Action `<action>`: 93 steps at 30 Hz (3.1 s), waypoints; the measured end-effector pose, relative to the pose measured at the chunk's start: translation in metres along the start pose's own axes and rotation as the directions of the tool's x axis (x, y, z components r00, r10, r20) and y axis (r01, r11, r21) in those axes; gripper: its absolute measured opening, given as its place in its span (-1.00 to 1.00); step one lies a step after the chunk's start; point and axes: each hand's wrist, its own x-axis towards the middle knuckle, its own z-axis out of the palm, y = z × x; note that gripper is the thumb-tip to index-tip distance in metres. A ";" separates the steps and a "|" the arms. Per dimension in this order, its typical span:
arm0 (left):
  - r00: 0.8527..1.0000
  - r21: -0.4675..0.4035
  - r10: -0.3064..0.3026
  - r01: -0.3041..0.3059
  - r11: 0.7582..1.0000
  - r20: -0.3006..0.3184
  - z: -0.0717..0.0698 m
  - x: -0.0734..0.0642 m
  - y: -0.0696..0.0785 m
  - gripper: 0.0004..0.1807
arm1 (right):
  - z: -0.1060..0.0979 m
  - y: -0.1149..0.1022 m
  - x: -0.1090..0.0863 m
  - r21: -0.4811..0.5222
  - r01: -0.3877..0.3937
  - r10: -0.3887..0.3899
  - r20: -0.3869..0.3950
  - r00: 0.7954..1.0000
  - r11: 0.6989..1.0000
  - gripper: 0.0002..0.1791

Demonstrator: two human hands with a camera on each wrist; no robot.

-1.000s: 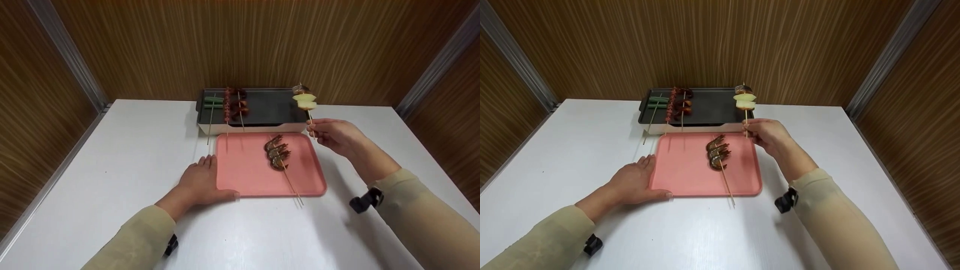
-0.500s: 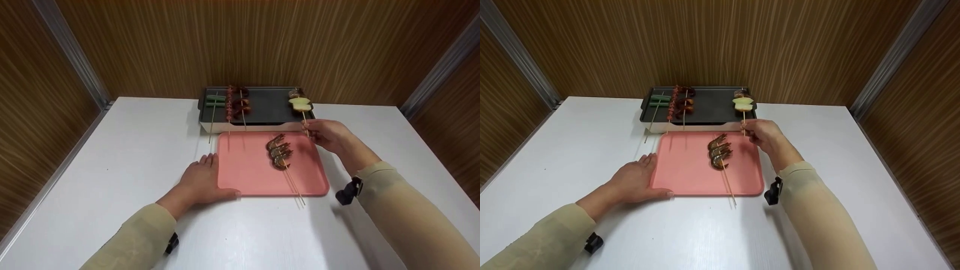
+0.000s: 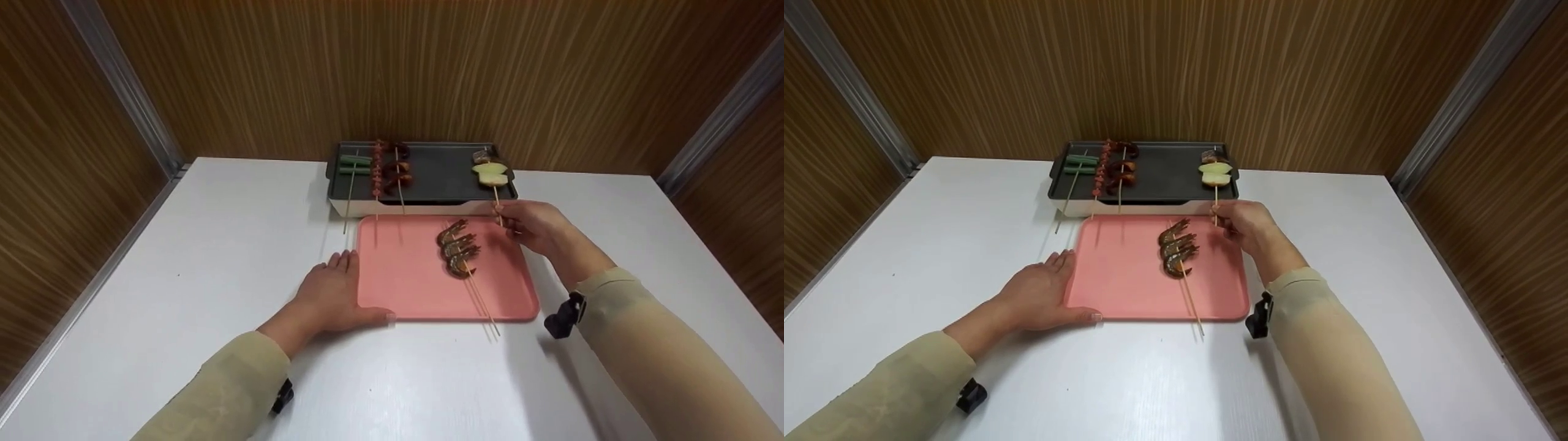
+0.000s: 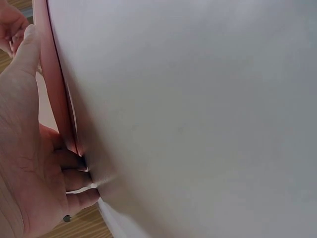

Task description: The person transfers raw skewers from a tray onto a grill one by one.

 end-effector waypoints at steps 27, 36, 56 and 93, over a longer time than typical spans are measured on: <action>1.000 0.015 -0.003 0.003 1.000 -0.007 0.000 0.001 0.002 0.53 | -0.001 0.037 -0.088 -0.182 -0.060 0.080 0.105 0.991 0.981 -0.48; 1.000 -0.005 0.000 0.000 1.000 0.003 0.000 -0.001 -0.001 0.54 | 0.015 0.055 -0.112 -0.188 -0.060 0.098 0.200 0.975 0.980 -0.48; 1.000 0.000 0.003 -0.003 1.000 -0.001 0.001 0.000 0.000 0.55 | 0.029 0.069 -0.109 -0.248 -0.076 0.133 0.221 0.966 0.966 -0.63; 1.000 -0.006 -0.001 0.001 1.000 0.001 0.000 -0.001 -0.002 0.54 | 0.040 0.069 -0.125 -0.179 -0.002 0.038 0.196 0.980 0.984 -0.64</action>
